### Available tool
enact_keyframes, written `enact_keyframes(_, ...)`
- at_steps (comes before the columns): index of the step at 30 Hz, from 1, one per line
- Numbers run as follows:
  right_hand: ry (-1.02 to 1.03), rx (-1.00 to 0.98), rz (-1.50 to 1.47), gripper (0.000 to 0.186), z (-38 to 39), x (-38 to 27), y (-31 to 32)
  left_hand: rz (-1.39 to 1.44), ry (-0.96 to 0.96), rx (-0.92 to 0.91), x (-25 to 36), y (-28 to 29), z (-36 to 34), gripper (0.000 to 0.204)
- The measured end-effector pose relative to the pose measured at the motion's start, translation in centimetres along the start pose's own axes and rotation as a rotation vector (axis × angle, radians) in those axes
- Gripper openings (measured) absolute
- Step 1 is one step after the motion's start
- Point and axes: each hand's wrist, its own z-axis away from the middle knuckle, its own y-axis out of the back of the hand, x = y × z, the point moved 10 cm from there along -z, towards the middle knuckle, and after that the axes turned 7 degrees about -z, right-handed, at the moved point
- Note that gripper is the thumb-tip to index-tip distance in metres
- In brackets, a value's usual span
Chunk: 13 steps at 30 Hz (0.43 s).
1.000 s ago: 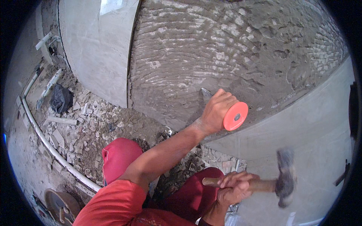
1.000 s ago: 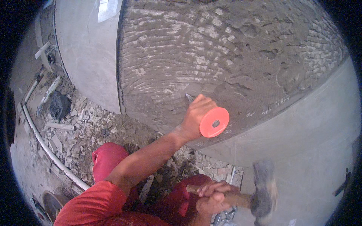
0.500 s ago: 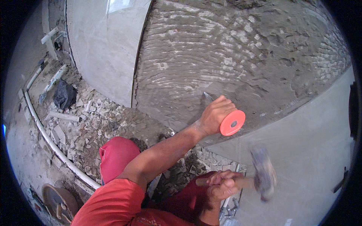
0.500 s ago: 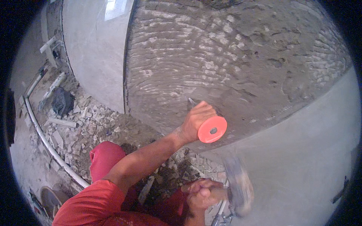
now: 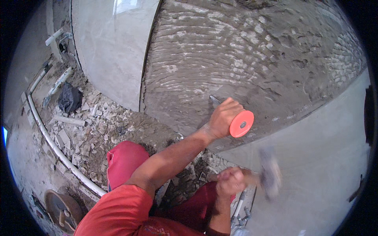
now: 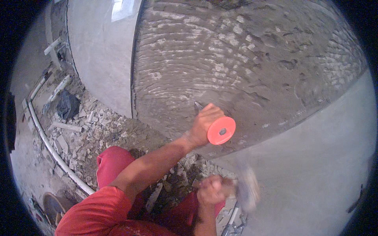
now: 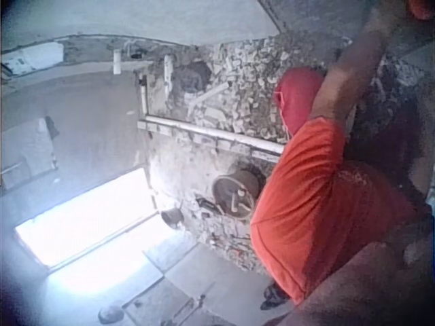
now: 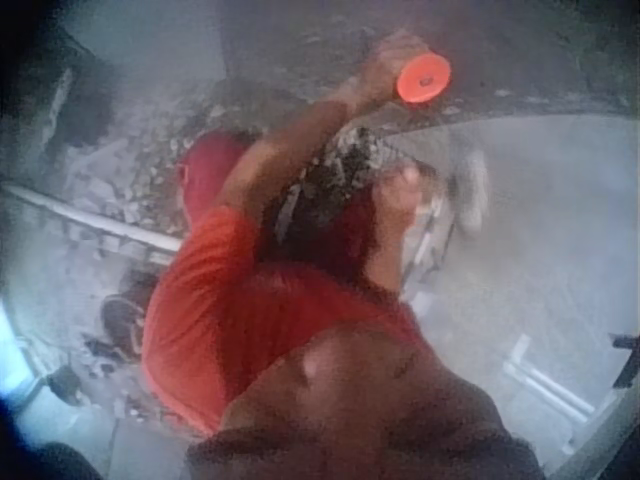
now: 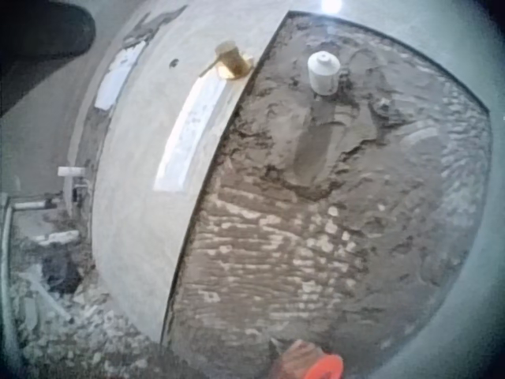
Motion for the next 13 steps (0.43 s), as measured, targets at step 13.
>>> enact_keyframes(13, -0.096, -0.069, -0.675, 0.052, 0.0, -6.5, 1.4, 0.021, -0.081, -0.028, 2.4, 0.5, -2.2, 0.023)
